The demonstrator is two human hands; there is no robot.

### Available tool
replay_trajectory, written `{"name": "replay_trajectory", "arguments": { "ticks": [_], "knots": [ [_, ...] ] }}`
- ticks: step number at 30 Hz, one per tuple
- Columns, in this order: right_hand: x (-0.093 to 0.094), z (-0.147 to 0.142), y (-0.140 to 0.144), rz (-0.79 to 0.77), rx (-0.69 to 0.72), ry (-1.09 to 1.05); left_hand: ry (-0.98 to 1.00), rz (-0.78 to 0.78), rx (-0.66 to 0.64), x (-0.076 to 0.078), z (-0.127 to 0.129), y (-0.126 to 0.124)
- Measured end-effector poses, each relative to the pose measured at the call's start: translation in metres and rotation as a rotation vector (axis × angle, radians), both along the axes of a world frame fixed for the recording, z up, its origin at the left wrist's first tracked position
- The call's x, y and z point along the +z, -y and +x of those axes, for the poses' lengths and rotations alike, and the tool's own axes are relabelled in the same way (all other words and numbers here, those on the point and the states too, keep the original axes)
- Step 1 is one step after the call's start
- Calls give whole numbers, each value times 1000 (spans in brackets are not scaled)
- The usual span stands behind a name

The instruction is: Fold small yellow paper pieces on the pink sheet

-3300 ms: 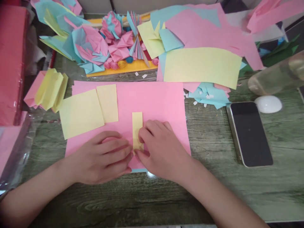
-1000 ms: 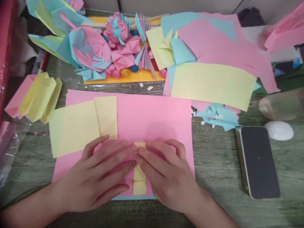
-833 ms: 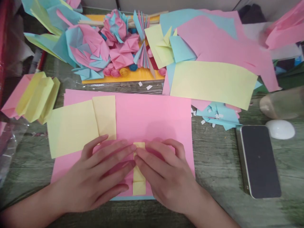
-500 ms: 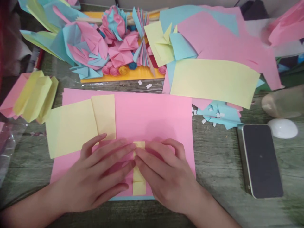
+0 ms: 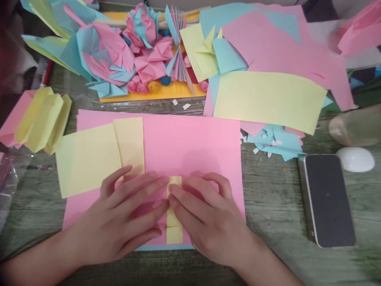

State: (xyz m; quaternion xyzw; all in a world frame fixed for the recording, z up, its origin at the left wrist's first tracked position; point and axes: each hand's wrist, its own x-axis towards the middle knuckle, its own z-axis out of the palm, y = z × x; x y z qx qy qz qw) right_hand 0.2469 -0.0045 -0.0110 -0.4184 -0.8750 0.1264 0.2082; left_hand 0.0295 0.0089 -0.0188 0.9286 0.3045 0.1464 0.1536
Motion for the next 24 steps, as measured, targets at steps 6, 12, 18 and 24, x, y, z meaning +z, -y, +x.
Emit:
{"name": "replay_trajectory", "arguments": {
  "ticks": [6,12,18,24],
  "knots": [
    [-1,1,1,18,17,-8,-6,0,30,0,2,0],
    [1,1,-1,12,30,5,3,7,37,0,1,0],
    [1,1,-2,10,40,11,-40,36,-16,-1,1,2],
    [1,1,-2,25,46,13,-33,67,-2,0,3,4]
  ]
}}
